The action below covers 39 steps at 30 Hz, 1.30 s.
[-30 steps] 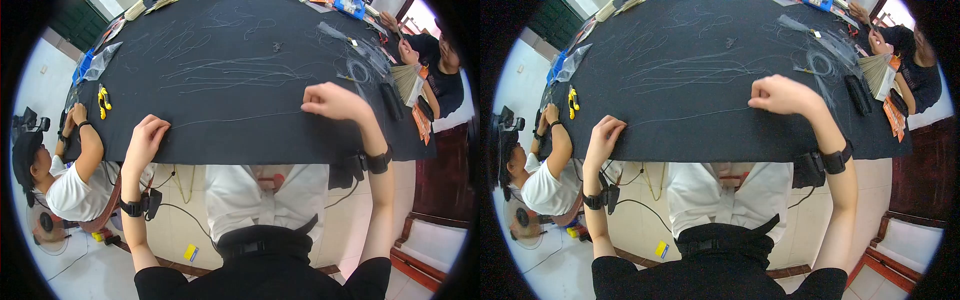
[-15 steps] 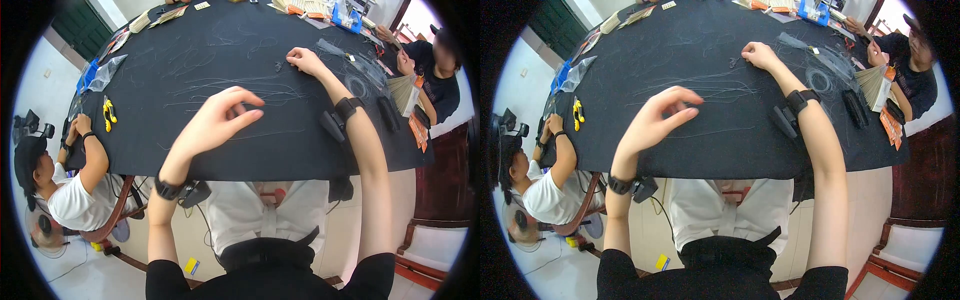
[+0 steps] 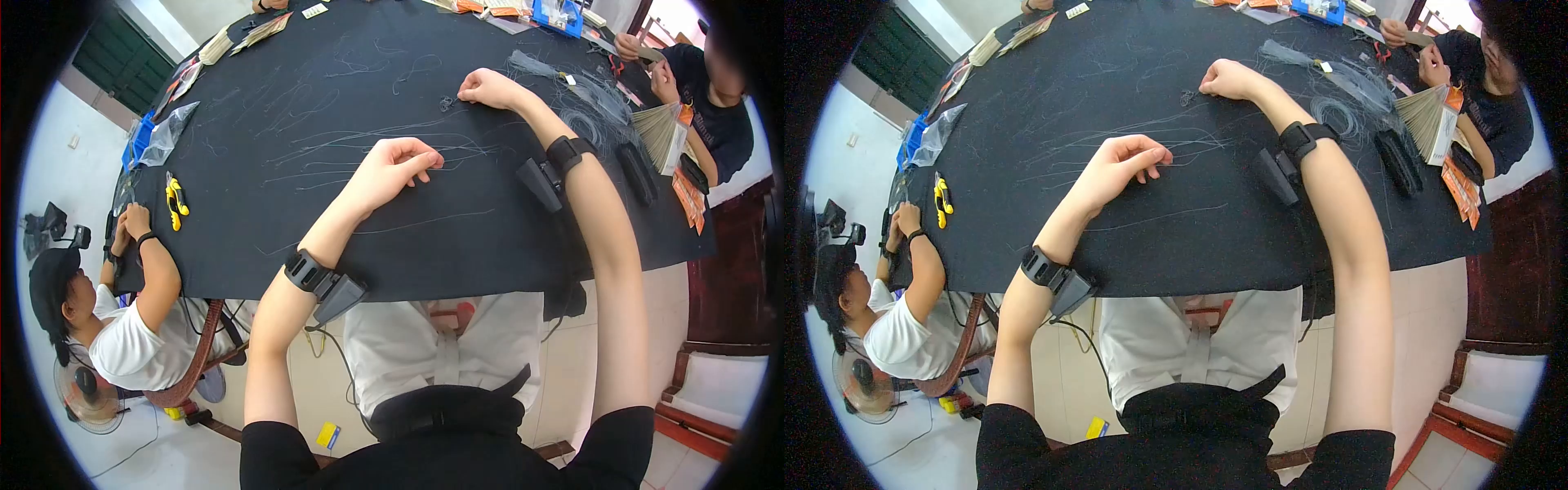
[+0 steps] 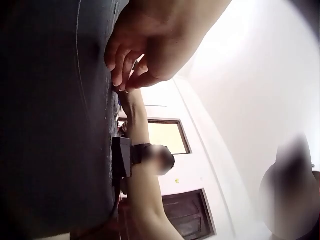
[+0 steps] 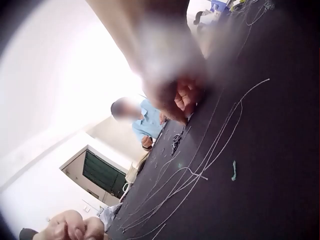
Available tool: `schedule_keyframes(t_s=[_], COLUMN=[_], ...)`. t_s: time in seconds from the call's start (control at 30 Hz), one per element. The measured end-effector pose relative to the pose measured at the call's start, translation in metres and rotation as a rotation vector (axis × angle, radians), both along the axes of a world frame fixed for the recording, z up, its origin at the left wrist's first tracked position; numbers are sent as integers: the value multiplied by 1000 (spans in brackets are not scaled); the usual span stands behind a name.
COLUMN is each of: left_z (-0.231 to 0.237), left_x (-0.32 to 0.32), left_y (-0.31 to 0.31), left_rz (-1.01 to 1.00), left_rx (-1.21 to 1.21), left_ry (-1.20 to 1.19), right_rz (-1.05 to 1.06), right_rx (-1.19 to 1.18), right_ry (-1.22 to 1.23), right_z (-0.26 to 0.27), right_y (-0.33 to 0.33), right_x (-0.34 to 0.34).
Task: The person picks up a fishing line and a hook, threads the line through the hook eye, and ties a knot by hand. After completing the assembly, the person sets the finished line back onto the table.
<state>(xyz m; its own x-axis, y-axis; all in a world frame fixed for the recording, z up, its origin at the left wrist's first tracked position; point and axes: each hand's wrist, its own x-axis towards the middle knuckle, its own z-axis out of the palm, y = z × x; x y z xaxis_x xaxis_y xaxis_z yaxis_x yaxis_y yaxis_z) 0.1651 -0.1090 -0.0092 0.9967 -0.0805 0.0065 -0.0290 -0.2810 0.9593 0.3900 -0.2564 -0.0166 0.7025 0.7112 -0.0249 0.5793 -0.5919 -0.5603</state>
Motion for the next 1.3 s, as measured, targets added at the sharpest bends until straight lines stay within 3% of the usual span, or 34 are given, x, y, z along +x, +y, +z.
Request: schedule_keyframes(t_s=[0.37, 0.47, 0.63, 0.7, 0.9, 1.3], left_z=[-4, -4, -4, -5, -1, -4], left_x=[1, 1, 1, 1, -1, -1], left_y=[1, 0, 0, 0, -4, -4], left_rz=[51, 137, 190, 164, 188, 167], left_rx=[-88, -143, -120, -117, 192, 110], left_ry=[-6, -79, -181, -220, -492, -445], right_rz=[-105, -125, -60, -34, 7, 19], right_rx=[250, 437, 524, 526, 493, 497], right_ry=[32, 217, 392, 432, 564, 614], right_z=[8, 26, 35, 32, 36, 34], right_y=[-21, -20, -21, -20, -19, -25], right_x=[-22, -72, -137, -146, -153, -158])
